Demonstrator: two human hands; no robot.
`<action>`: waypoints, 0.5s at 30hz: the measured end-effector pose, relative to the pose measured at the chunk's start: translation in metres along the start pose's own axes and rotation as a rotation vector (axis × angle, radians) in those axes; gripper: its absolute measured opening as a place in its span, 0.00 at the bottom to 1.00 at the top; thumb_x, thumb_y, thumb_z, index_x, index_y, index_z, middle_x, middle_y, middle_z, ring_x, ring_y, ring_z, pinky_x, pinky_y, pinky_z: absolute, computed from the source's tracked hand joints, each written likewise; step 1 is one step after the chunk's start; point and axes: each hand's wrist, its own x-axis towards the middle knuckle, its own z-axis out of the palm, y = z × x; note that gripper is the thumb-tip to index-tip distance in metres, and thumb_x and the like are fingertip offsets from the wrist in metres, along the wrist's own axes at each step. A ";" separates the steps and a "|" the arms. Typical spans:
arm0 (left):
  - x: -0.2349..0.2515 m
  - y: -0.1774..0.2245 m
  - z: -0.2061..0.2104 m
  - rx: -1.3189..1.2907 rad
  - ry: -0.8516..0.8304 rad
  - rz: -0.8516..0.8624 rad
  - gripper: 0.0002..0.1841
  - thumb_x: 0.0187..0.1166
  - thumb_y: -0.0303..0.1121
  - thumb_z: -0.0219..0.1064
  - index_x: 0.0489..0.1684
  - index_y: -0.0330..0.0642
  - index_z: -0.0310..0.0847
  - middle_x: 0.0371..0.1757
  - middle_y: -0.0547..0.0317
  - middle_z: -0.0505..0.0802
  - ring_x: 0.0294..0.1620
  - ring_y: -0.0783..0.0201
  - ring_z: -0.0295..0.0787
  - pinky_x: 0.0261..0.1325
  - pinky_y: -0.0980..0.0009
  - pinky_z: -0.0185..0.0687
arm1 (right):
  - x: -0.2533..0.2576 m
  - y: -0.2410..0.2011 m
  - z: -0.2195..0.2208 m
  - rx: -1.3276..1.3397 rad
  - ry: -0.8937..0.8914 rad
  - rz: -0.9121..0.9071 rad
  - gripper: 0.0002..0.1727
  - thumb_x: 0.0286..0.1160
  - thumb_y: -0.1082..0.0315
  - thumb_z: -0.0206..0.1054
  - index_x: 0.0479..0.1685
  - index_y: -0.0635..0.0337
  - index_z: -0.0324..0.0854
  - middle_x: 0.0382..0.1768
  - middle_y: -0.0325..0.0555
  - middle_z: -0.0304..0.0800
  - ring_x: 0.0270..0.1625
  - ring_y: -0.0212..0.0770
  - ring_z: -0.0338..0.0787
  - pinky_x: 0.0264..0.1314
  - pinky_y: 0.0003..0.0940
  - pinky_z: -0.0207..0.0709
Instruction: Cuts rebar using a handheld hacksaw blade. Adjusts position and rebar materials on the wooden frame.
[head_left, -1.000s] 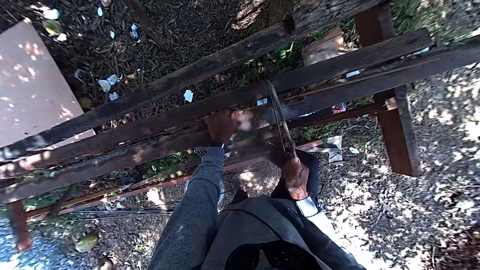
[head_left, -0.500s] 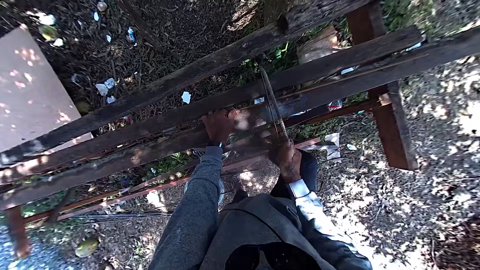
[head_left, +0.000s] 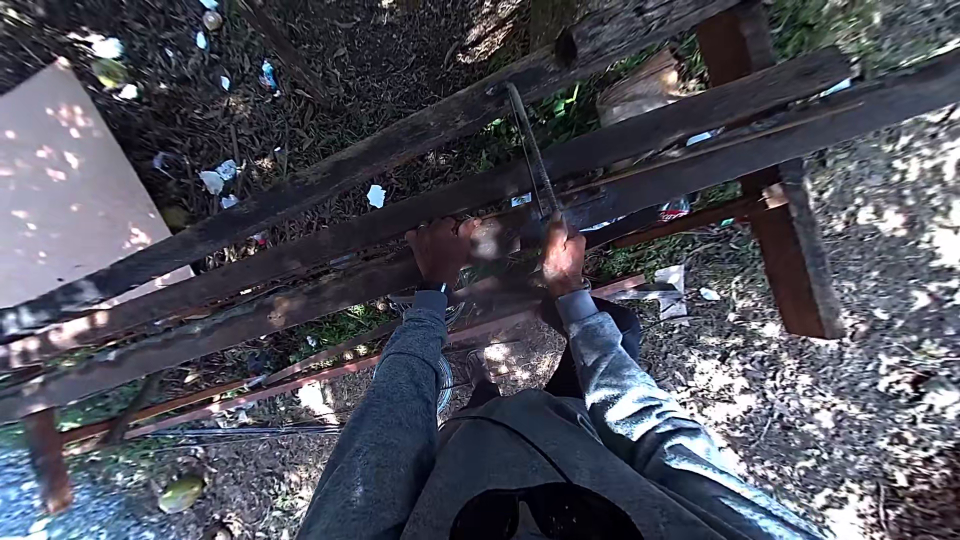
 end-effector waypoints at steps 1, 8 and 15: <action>0.000 -0.001 0.000 0.007 0.000 -0.003 0.39 0.77 0.78 0.45 0.25 0.53 0.85 0.32 0.63 0.91 0.46 0.57 0.87 0.64 0.46 0.71 | 0.000 0.000 0.000 -0.002 0.000 -0.013 0.44 0.81 0.22 0.38 0.22 0.53 0.75 0.16 0.46 0.71 0.16 0.45 0.72 0.19 0.50 0.67; 0.001 0.000 0.000 0.005 0.020 0.003 0.40 0.76 0.79 0.46 0.25 0.52 0.85 0.33 0.62 0.91 0.46 0.56 0.87 0.62 0.46 0.72 | -0.058 0.067 -0.028 0.141 0.007 -0.253 0.38 0.89 0.32 0.40 0.20 0.52 0.76 0.12 0.35 0.70 0.16 0.35 0.74 0.21 0.40 0.75; 0.003 -0.001 0.001 0.010 -0.001 -0.002 0.39 0.76 0.79 0.45 0.26 0.53 0.86 0.33 0.63 0.91 0.46 0.56 0.87 0.63 0.46 0.71 | -0.070 0.043 -0.040 0.093 0.003 -0.229 0.37 0.91 0.37 0.40 0.17 0.52 0.72 0.10 0.33 0.67 0.13 0.32 0.71 0.18 0.37 0.72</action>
